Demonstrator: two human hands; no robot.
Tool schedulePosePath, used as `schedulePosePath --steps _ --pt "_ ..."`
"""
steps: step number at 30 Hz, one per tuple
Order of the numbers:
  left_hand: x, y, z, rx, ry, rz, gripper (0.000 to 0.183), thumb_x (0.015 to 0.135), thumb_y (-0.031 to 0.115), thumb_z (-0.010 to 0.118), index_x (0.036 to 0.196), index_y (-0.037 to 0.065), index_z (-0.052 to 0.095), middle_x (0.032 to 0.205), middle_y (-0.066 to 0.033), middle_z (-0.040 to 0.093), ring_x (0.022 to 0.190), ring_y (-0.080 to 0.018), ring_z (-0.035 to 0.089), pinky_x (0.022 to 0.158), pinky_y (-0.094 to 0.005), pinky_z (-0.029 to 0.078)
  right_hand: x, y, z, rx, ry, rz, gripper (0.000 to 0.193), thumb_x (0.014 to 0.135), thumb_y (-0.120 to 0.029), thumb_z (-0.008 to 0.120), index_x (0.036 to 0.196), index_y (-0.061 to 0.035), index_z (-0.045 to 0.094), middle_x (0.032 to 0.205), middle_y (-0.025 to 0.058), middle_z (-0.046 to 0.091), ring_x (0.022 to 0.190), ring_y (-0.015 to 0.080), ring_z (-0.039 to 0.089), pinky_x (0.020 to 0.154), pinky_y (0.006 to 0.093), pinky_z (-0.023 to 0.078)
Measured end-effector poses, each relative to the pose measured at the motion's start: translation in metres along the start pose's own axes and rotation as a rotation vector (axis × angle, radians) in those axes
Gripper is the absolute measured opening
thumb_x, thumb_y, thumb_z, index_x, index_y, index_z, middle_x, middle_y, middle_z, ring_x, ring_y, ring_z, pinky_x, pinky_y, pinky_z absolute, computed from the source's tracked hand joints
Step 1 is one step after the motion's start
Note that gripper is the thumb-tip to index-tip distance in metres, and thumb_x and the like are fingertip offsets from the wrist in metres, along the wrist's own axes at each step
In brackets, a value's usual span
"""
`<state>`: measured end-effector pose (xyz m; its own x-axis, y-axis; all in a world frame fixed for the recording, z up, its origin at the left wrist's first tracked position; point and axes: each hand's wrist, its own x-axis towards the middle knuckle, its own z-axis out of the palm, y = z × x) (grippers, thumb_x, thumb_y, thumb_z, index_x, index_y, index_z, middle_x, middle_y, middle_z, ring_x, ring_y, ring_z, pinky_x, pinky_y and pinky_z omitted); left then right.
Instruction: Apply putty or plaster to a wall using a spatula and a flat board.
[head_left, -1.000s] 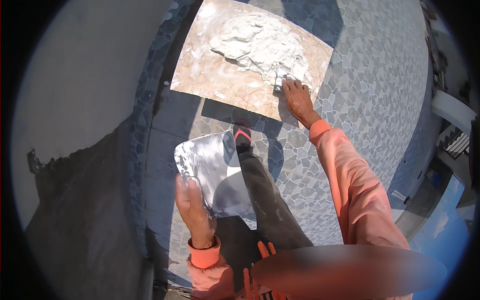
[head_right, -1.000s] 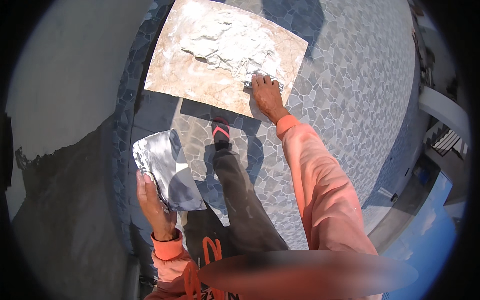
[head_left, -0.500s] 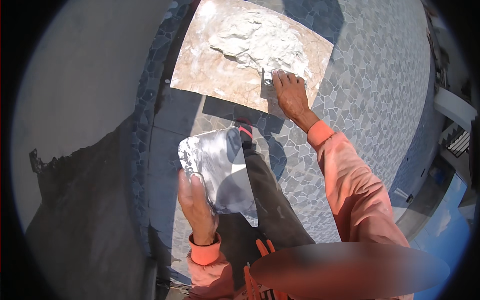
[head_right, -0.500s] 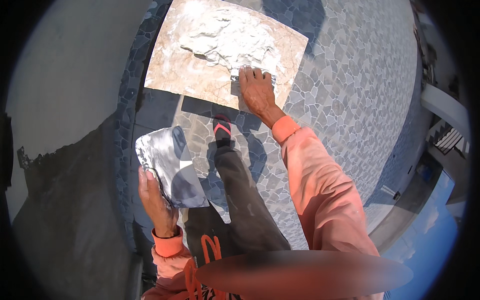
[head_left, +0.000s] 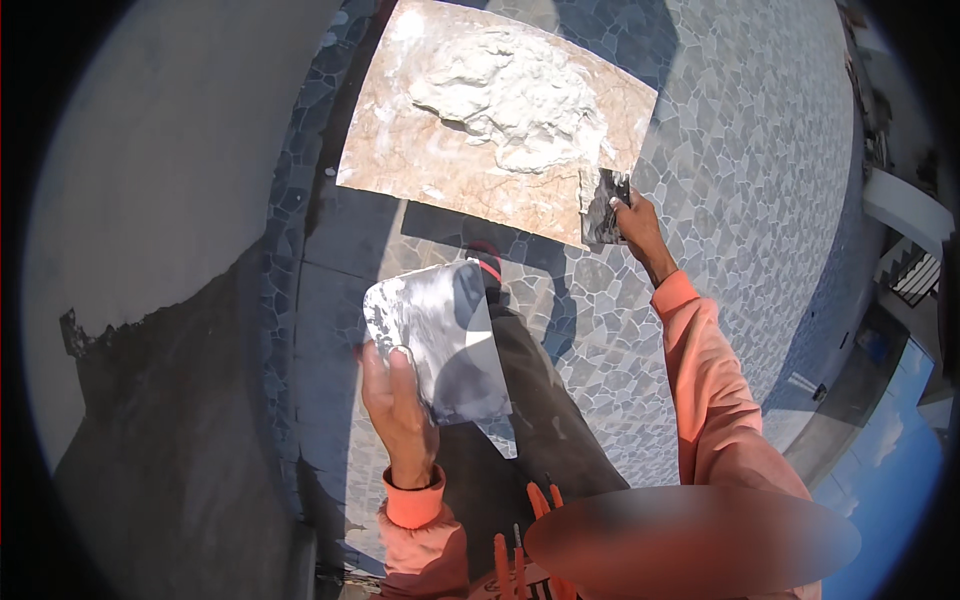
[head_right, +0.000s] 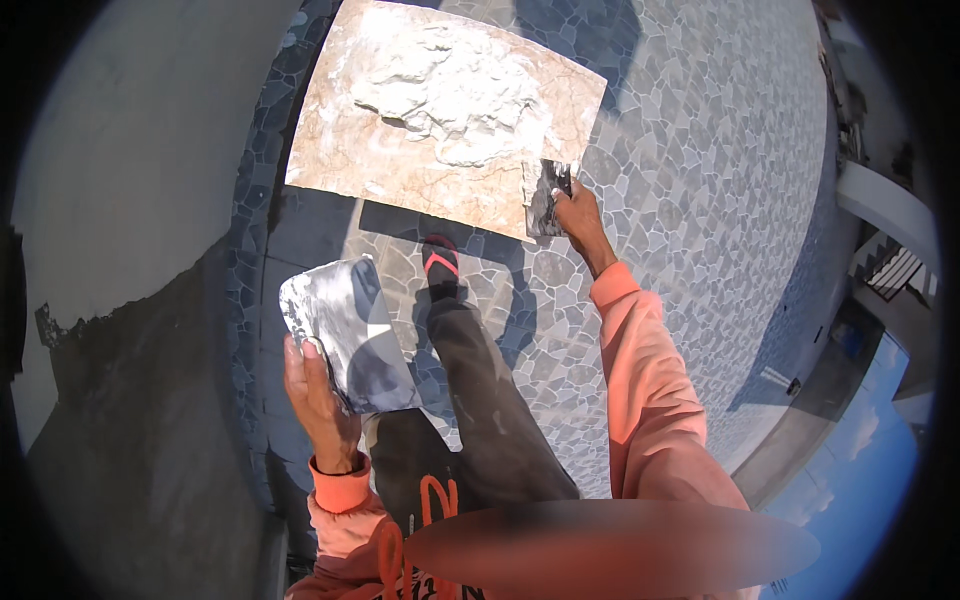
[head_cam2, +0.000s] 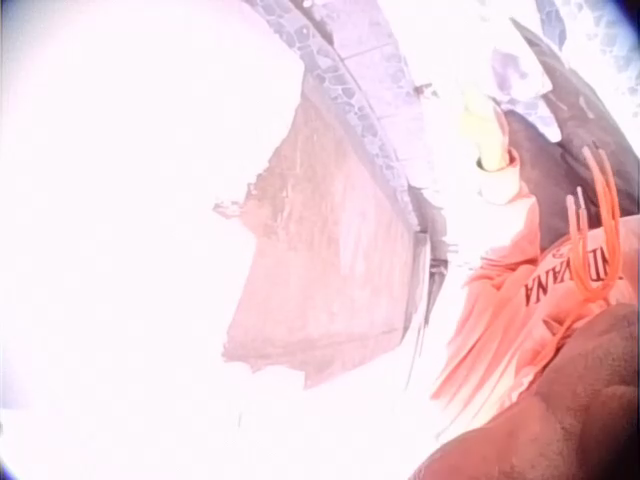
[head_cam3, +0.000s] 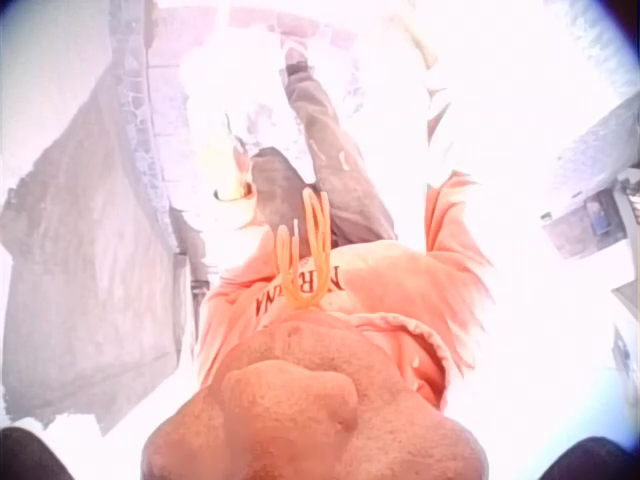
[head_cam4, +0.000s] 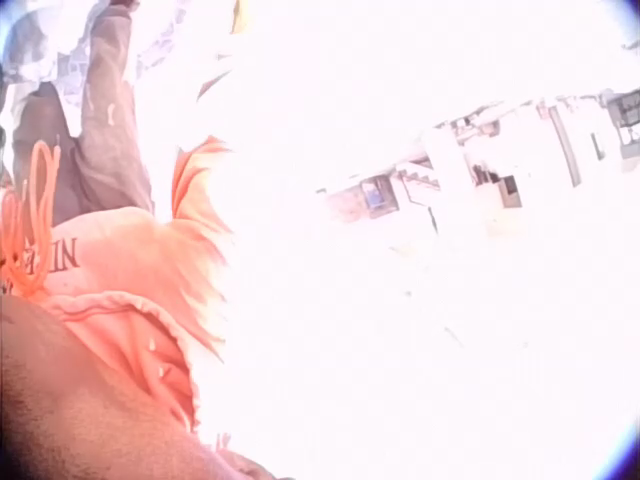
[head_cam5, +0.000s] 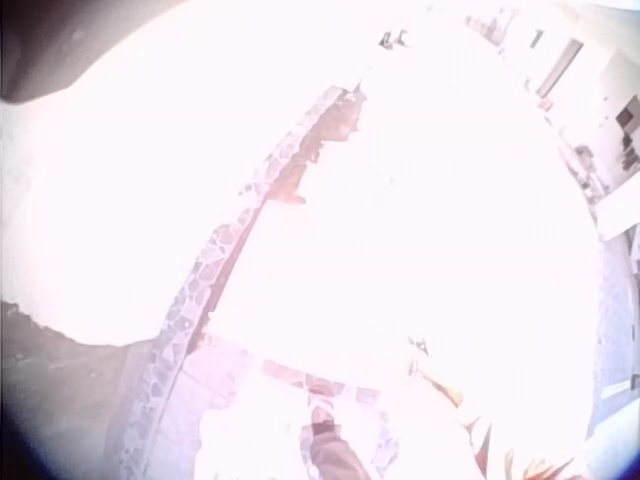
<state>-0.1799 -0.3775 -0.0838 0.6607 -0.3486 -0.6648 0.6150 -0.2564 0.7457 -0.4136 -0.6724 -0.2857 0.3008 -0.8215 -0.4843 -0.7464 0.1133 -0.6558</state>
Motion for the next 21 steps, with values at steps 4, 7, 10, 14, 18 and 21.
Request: schedulePosePath --steps 4,7,10,14,18,21 --pt "0.001 -0.006 -0.006 0.401 -0.059 0.231 0.041 0.097 0.024 0.049 0.127 -0.004 0.044 0.115 -0.0085 0.052 0.101 -0.0146 0.049 0.088 -0.0278 0.040 0.016 0.023 0.019 0.386 0.076 0.247 0.028 0.090 -0.004 0.052 0.116 0.0034 0.055 0.100 0.0082 0.063 0.081 0.0135 0.059 0.071 0.0305 0.048" --pt "0.002 -0.002 0.000 0.117 0.020 0.102 0.032 0.098 0.022 0.046 0.118 -0.003 0.050 0.105 -0.0064 0.055 0.094 -0.0122 0.047 0.084 -0.0253 0.038 0.012 0.003 0.054 0.428 0.139 0.219 0.027 0.087 -0.007 0.052 0.112 0.0025 0.057 0.094 0.0105 0.064 0.078 0.0169 0.057 0.069 0.0325 0.047" --pt "0.005 -0.002 0.004 0.073 -0.007 0.104 0.031 0.099 0.023 0.046 0.117 -0.002 0.050 0.104 -0.0061 0.055 0.092 -0.0114 0.048 0.083 -0.0245 0.039 0.010 -0.007 0.099 0.472 0.223 0.262 0.029 0.087 -0.006 0.054 0.114 0.0025 0.057 0.090 0.0087 0.062 0.074 0.0149 0.056 0.064 0.0312 0.046" --pt "0.006 0.001 0.027 0.100 -0.048 0.144 0.031 0.099 0.024 0.046 0.117 -0.002 0.050 0.103 -0.0056 0.056 0.091 -0.0104 0.048 0.081 -0.0234 0.039 0.027 -0.001 0.145 0.681 0.543 0.231 0.032 0.077 0.002 0.047 0.108 0.0042 0.057 0.088 0.0087 0.060 0.071 0.0158 0.056 0.061 0.0304 0.046" --pt "0.006 0.010 0.014 0.046 -0.030 0.116 0.031 0.099 0.023 0.046 0.118 -0.002 0.049 0.103 -0.0054 0.056 0.090 -0.0101 0.049 0.081 -0.0234 0.040 0.023 -0.075 0.198 1.003 0.521 0.597 0.027 0.077 0.001 0.048 0.103 0.0048 0.055 0.085 0.0085 0.058 0.067 0.0173 0.057 0.053 0.0316 0.046" --pt "0.007 0.017 -0.010 0.023 0.038 0.117 0.030 0.099 0.022 0.046 0.118 -0.001 0.049 0.103 -0.0051 0.057 0.089 -0.0098 0.050 0.081 -0.0233 0.040 0.021 -0.122 0.246 1.291 0.518 0.789 0.031 0.081 -0.009 0.053 0.109 0.0038 0.053 0.099 0.0134 0.059 0.079 0.0221 0.059 0.064 0.0343 0.048"
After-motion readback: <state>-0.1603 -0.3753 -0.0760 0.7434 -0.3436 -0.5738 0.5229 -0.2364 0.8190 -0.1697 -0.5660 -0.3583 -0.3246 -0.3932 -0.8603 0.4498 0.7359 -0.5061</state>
